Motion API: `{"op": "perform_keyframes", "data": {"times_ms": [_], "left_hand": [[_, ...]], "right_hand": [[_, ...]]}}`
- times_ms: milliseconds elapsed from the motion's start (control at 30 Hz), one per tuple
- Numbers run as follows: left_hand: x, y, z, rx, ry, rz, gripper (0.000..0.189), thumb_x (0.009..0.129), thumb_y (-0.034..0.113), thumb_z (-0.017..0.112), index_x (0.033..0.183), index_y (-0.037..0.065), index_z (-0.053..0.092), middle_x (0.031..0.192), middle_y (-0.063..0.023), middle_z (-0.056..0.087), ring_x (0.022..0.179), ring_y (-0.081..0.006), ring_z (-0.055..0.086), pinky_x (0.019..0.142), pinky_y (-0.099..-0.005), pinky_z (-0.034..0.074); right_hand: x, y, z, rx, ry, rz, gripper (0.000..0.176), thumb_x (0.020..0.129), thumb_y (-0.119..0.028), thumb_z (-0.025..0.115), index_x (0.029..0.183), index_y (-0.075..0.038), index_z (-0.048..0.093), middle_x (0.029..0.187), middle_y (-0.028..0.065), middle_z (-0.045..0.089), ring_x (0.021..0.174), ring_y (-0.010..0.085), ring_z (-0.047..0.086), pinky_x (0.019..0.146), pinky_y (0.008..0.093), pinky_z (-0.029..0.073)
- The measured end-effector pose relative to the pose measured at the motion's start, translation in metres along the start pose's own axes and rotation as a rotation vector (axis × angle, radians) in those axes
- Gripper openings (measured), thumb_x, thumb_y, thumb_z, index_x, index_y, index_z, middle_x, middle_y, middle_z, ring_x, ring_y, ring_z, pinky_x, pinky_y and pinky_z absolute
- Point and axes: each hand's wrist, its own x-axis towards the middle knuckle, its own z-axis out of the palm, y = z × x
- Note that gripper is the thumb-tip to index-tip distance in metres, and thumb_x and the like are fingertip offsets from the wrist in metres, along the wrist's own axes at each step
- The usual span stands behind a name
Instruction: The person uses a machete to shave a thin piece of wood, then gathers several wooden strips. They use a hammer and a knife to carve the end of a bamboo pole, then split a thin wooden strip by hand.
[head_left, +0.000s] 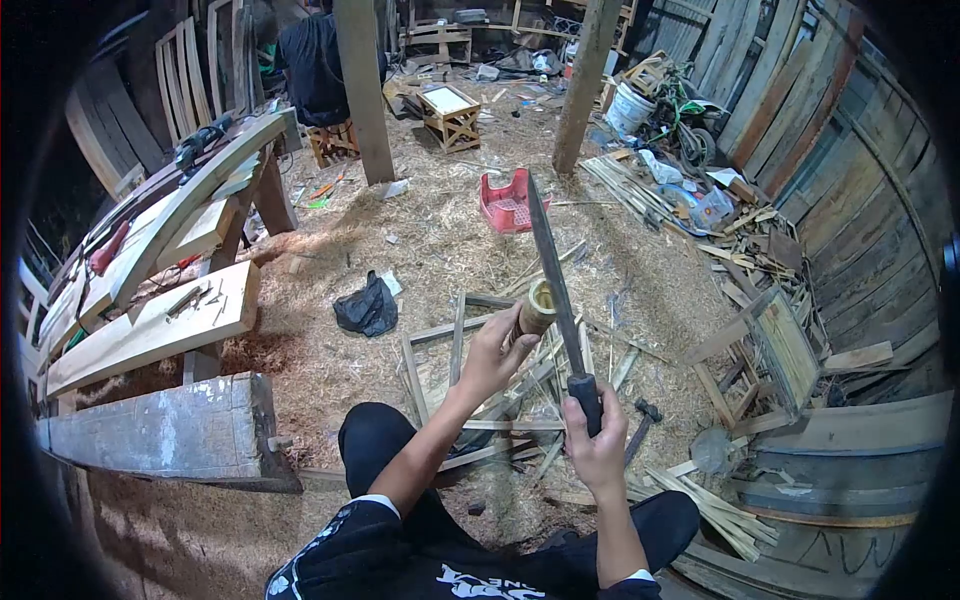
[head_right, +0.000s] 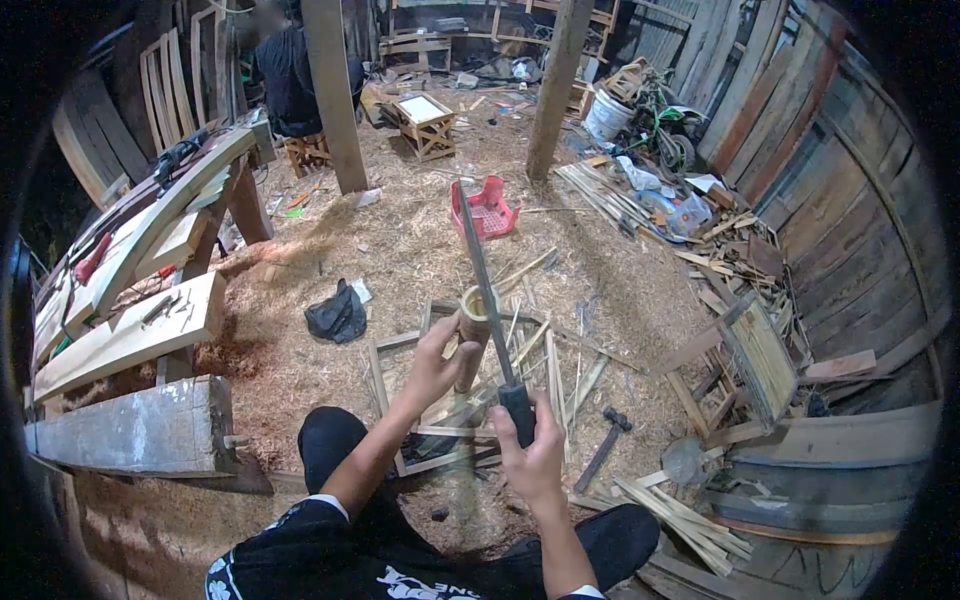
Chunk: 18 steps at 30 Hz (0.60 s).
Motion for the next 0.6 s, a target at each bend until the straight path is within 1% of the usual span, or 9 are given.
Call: {"op": "perform_keyframes", "data": {"times_ms": [133, 200, 300, 367, 467, 500, 533, 567, 600], "left_hand": [[0.005, 0.004, 0.003, -0.002, -0.016, -0.028, 0.052, 0.092, 0.019, 0.071, 0.135, -0.004, 0.054, 0.121, -0.0253, 0.064, 0.112, -0.0385, 0.063, 0.095, -0.0421, 0.048], [0.008, 0.004, 0.005, -0.028, -0.05, -0.018, 0.058, 0.095, 0.03, 0.068, 0.14, -0.003, 0.05, 0.126, -0.0263, 0.062, 0.119, -0.0398, 0.06, 0.102, -0.0429, 0.045], [0.013, 0.003, 0.011, -0.095, -0.073, -0.018, 0.058, 0.098, 0.033, 0.064, 0.142, -0.002, 0.048, 0.128, -0.0264, 0.061, 0.121, -0.0401, 0.058, 0.103, -0.0432, 0.044], [0.015, 0.006, 0.016, -0.104, -0.079, -0.028, 0.058, 0.099, 0.033, 0.062, 0.143, -0.001, 0.047, 0.129, -0.0262, 0.06, 0.122, -0.0398, 0.058, 0.104, -0.043, 0.043], [0.015, 0.006, 0.024, -0.051, -0.056, -0.044, 0.057, 0.1, 0.033, 0.061, 0.144, -0.001, 0.046, 0.129, -0.0254, 0.06, 0.122, -0.0384, 0.058, 0.104, -0.0424, 0.043], [0.016, 0.007, 0.026, -0.071, -0.053, -0.053, 0.057, 0.099, 0.032, 0.061, 0.144, -0.001, 0.047, 0.129, -0.0252, 0.06, 0.122, -0.0381, 0.058, 0.104, -0.0423, 0.043], [0.016, 0.008, 0.027, -0.089, -0.051, -0.062, 0.057, 0.099, 0.031, 0.062, 0.144, -0.001, 0.047, 0.128, -0.025, 0.06, 0.121, -0.0378, 0.058, 0.104, -0.0421, 0.043], [0.017, 0.008, 0.029, -0.079, -0.054, -0.061, 0.057, 0.099, 0.031, 0.062, 0.144, -0.001, 0.047, 0.128, -0.025, 0.06, 0.121, -0.0378, 0.058, 0.104, -0.0421, 0.043], [0.02, 0.01, 0.03, -0.041, -0.033, -0.044, 0.053, 0.097, 0.022, 0.064, 0.142, -0.001, 0.049, 0.127, -0.0236, 0.062, 0.119, -0.0346, 0.06, 0.101, -0.0405, 0.046]], "right_hand": [[0.004, -0.011, -0.002, -0.161, 0.018, -0.073, 0.034, 0.097, -0.03, 0.065, 0.108, 0.002, 0.058, 0.076, 0.007, 0.065, 0.069, 0.0148, 0.062, 0.062, 0.0315, 0.05], [0.006, -0.021, -0.002, -0.231, 0.031, -0.094, 0.034, 0.098, -0.03, 0.065, 0.108, 0.002, 0.058, 0.075, 0.0084, 0.064, 0.068, 0.0156, 0.062, 0.062, 0.0322, 0.05], [0.008, -0.028, -0.004, -0.222, 0.001, -0.026, 0.034, 0.098, -0.03, 0.063, 0.107, 0.002, 0.057, 0.075, 0.0136, 0.064, 0.068, 0.0215, 0.065, 0.062, 0.0357, 0.05], [0.008, -0.024, 0.0, -0.256, 0.053, -0.09, 0.035, 0.098, -0.032, 0.062, 0.105, 0.002, 0.057, 0.075, 0.017, 0.065, 0.068, 0.0291, 0.067, 0.063, 0.0399, 0.051], [0.011, -0.027, -0.001, -0.28, 0.076, -0.073, 0.036, 0.099, -0.034, 0.061, 0.105, 0.002, 0.057, 0.076, 0.0195, 0.065, 0.071, 0.0342, 0.068, 0.064, 0.0427, 0.051], [0.011, -0.027, -0.002, -0.285, 0.074, -0.058, 0.034, 0.1, -0.033, 0.06, 0.107, 0.0, 0.058, 0.075, 0.0104, 0.062, 0.066, 0.0182, 0.059, 0.062, 0.0353, 0.048], [0.012, -0.027, -0.005, -0.277, 0.074, -0.059, 0.034, 0.1, -0.033, 0.06, 0.107, 0.0, 0.058, 0.075, 0.0104, 0.062, 0.066, 0.0182, 0.059, 0.062, 0.0353, 0.048], [0.013, -0.029, -0.009, -0.258, 0.064, -0.059, 0.035, 0.1, -0.034, 0.06, 0.107, 0.001, 0.058, 0.075, 0.0146, 0.063, 0.067, 0.0256, 0.064, 0.062, 0.0384, 0.049], [0.016, -0.028, -0.013, -0.237, 0.051, -0.06, 0.037, 0.1, -0.034, 0.06, 0.107, 0.002, 0.057, 0.075, 0.0187, 0.065, 0.068, 0.0329, 0.068, 0.061, 0.0416, 0.051]]}}
